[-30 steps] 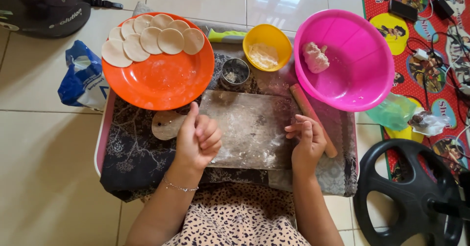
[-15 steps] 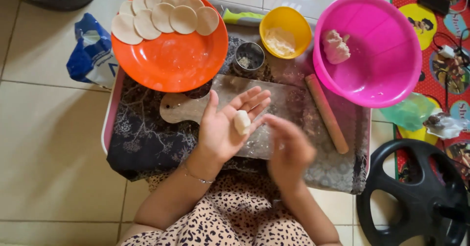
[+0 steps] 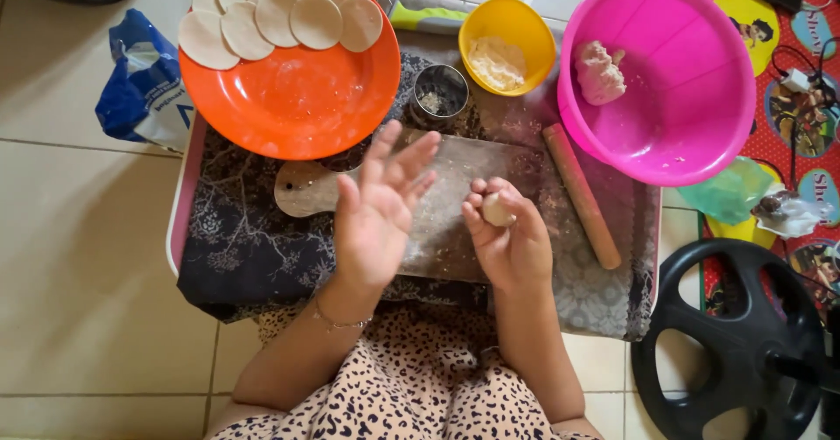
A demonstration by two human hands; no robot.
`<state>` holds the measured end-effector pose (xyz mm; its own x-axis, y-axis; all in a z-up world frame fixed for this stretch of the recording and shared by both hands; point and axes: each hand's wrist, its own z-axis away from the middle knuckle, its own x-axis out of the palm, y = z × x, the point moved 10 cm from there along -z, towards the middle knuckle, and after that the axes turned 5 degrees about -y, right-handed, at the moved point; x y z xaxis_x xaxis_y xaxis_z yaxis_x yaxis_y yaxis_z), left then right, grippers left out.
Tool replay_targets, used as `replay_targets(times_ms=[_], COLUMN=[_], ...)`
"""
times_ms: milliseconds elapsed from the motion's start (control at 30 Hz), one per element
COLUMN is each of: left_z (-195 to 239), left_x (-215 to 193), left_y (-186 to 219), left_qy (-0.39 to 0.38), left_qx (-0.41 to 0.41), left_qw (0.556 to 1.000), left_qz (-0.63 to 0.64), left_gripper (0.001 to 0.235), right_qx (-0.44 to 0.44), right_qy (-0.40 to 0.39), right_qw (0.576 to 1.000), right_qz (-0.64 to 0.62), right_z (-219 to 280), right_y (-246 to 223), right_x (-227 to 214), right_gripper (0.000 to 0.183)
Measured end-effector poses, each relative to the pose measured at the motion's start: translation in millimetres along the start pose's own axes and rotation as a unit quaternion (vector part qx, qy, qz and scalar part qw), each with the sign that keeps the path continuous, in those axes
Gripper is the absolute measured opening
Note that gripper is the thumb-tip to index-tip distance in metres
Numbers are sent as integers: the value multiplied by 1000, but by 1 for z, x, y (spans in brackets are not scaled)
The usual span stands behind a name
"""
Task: The person is cutting circular shapes from a flat sheet of dough using a metal cutter and then shaping the dough pieces by hand.
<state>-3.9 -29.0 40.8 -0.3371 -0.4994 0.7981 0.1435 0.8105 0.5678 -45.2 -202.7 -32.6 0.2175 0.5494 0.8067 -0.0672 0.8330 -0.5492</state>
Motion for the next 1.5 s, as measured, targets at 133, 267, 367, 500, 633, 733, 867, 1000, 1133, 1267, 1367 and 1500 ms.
replay_targets(times_ms=[133,267,367,500,633,733,867,1000,1133,1267,1367,1500], left_z=[-2,20,29,32,34,30,29,27,26,26,23,99], left_x=[-23,-23,-30,-37,-41,-39,-34,-41,-40,-25,59,82], left_y=[19,73,80,78,77,78,80,75,73,65,51,-96], left_qy=[15,79,105,126,136,136,141,135,135,112,-71,-407], left_qx=[120,314,347,367,372,348,334,309,299,291,244,32], left_qw=[985,872,850,848,851,859,856,872,874,841,776,548], left_qz=[-123,-367,-383,-361,-343,-351,-368,-355,-358,-442,-577,-730], left_gripper=[92,90,83,72,70,69,65,65,65,59,50,89], right_qx=[18,52,52,3,15,98,47,53,62,5,-21,-6], right_qy=[-22,-64,-77,-128,-149,-204,-192,-209,-254,-215,-167,-126], right_qw=[1000,996,995,991,988,974,980,975,964,976,984,986], right_qz=[-11,-37,-47,-43,-35,-28,33,-55,-57,-27,-55,-113], right_z=[-3,-7,-4,8,2,5,10,11,14,16,13,13], right_y=[-3,-9,-18,-34,-38,-26,-39,-53,-53,-61,-69,-74], right_x=[-4,3,1,17,4,10,13,16,24,29,30,12], right_gripper=[37,54,71,67,65,30,28,44,45,59,58,53])
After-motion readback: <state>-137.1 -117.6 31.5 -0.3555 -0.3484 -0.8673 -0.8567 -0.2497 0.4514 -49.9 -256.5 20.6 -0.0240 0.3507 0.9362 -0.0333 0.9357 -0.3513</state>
